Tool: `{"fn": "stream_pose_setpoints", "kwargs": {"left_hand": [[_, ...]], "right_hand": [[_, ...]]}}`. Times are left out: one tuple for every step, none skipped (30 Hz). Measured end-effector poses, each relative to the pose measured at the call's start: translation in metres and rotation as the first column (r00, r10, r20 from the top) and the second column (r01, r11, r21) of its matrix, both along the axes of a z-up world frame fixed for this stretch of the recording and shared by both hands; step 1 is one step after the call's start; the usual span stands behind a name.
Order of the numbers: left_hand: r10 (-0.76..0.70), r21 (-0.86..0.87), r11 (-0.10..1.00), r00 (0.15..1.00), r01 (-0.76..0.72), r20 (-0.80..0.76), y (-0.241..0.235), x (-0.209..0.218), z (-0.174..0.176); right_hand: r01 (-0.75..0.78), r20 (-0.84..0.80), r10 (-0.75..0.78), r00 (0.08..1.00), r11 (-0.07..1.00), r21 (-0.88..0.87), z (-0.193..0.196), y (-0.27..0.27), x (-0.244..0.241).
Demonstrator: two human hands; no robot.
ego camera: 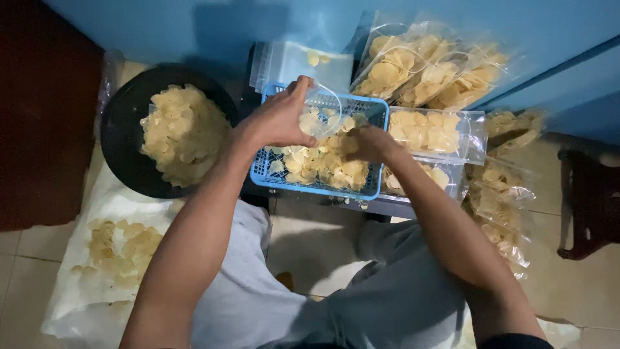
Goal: The person sits on the floor and packs yellow chips from a blue basket into clear plastic bags. They use both hands to scoop the chips and place them into the bags, which are arranged on the floor nearby.
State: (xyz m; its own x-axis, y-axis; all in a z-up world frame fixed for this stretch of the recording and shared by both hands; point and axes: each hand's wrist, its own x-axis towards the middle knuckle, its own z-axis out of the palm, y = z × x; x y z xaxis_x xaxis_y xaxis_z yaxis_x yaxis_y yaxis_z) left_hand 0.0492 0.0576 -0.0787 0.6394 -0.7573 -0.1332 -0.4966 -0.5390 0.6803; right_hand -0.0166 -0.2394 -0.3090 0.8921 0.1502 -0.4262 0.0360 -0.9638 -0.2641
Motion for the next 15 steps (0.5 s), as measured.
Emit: {"fn": "stream_pose_setpoints", "kwargs": {"left_hand": [[-0.001,0.0,1.0,1.0,0.001,0.003,-0.002,0.003,-0.006],[-0.011,0.025,1.0,1.0,0.011,0.011,-0.003,0.006,-0.013],[-0.021,0.05,0.999,1.0,0.02,0.019,-0.004,0.009,-0.019],[-0.022,0.051,0.998,0.999,0.021,0.023,-0.005,0.006,-0.015],[-0.032,0.035,0.999,0.999,0.032,-0.004,-0.005,0.002,-0.011],[-0.042,0.018,0.999,0.999,0.042,-0.031,-0.006,-0.002,-0.007],[-0.042,0.018,0.999,0.999,0.042,-0.029,-0.006,0.001,-0.012],[-0.053,0.036,0.998,0.998,0.054,-0.023,-0.007,0.003,-0.016],[-0.064,0.055,0.996,0.998,0.065,-0.017,-0.008,0.005,-0.021],[-0.064,0.054,0.996,0.998,0.065,-0.015,-0.006,0.004,-0.017],[-0.068,0.04,0.997,0.997,0.069,-0.043,-0.004,0.002,-0.012],[-0.07,0.027,0.997,0.995,0.072,-0.069,-0.002,0.001,-0.007],[-0.069,0.025,0.997,0.995,0.07,-0.066,-0.004,0.005,-0.013],[-0.075,0.044,0.996,0.996,0.077,-0.042,-0.005,0.008,-0.018],[-0.081,0.064,0.995,0.997,0.082,-0.017,-0.007,0.012,-0.024]], "right_hand": [[0.001,0.003,-0.001,1.0,1.0,0.0,0.004,0.008,-0.002],[-0.044,0.025,0.047,0.999,0.992,-0.115,0.007,0.016,-0.003],[-0.085,0.041,0.097,0.994,0.97,-0.229,0.011,0.024,-0.005],[-0.083,0.044,0.096,0.994,0.97,-0.229,0.012,0.026,-0.005],[-0.063,0.073,0.081,0.994,0.974,-0.218,0.013,0.029,-0.005],[-0.044,0.101,0.066,0.993,0.978,-0.206,0.013,0.031,-0.006],[-0.043,0.103,0.065,0.993,0.978,-0.206,0.008,0.027,-0.002],[0.013,0.11,0.009,0.994,0.98,-0.2,0.003,0.023,0.001],[0.069,0.117,-0.047,0.992,0.979,-0.193,-0.002,0.018,0.005],[0.069,0.118,-0.047,0.992,0.979,-0.194,-0.003,0.012,0.01],[0.1,0.129,-0.075,0.989,0.975,-0.199,-0.005,0.005,0.015],[0.129,0.141,-0.101,0.985,0.971,-0.204,-0.007,-0.001,0.021],[0.128,0.143,-0.099,0.985,0.97,-0.205,0.023,0.003,0.022],[0.167,0.122,-0.152,0.981,0.979,-0.122,0.051,0.007,0.023],[0.206,0.096,-0.202,0.975,0.978,-0.039,0.08,0.011,0.023]]}}
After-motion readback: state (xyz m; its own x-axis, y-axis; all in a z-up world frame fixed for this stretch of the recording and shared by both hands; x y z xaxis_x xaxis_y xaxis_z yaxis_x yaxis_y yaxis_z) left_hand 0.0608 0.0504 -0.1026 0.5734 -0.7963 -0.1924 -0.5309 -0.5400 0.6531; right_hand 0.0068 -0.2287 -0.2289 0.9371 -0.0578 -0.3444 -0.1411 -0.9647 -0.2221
